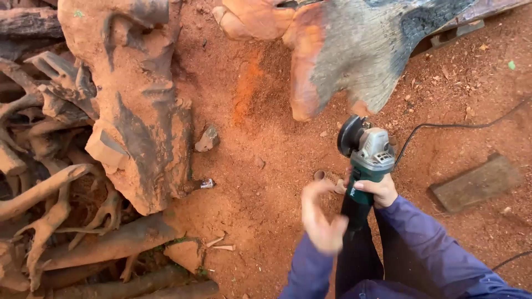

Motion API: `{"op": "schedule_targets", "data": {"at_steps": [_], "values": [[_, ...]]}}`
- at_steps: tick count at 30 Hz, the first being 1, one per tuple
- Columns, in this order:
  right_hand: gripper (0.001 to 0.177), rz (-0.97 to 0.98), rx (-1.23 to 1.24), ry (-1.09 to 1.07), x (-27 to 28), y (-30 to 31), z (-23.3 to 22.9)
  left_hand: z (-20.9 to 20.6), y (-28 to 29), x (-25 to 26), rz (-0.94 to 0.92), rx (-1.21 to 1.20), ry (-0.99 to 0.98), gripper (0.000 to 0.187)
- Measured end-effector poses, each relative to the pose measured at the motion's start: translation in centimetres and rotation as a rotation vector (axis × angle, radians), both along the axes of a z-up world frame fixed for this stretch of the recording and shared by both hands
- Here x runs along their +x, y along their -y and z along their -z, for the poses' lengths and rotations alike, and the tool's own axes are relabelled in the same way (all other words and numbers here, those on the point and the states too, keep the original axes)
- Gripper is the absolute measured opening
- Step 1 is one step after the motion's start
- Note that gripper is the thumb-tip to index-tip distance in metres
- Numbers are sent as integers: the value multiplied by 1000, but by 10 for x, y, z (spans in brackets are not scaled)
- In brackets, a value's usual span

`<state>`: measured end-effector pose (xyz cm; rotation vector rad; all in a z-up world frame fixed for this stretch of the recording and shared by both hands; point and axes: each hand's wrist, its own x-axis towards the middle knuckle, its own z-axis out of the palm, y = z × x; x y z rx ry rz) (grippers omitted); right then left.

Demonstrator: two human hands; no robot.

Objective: Using an angle grinder to smooth and shape the surface of a large, irregular piece of wood.

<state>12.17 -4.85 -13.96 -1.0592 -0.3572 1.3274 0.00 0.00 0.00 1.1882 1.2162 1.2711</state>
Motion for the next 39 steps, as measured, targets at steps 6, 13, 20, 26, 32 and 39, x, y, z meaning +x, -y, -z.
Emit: {"op": "schedule_targets", "data": {"at_steps": [6,13,20,26,32,39], "values": [[50,81,-85,-27,-34,-38,1,155,59,-38,440,-650,-402,89],[66,14,-67,27,-49,-33,115,202,30,-58,467,-669,-313,69],[69,-100,20,151,-32,-64,117,187,-42,-6,192,-678,342,62],[68,-99,-80,166,4,-83,122,169,-86,43,140,-781,296,61],[70,-101,-157,156,25,-113,126,154,-122,83,89,-869,251,60],[53,-141,-405,117,42,-156,130,138,-160,106,10,-960,143,60]]}}
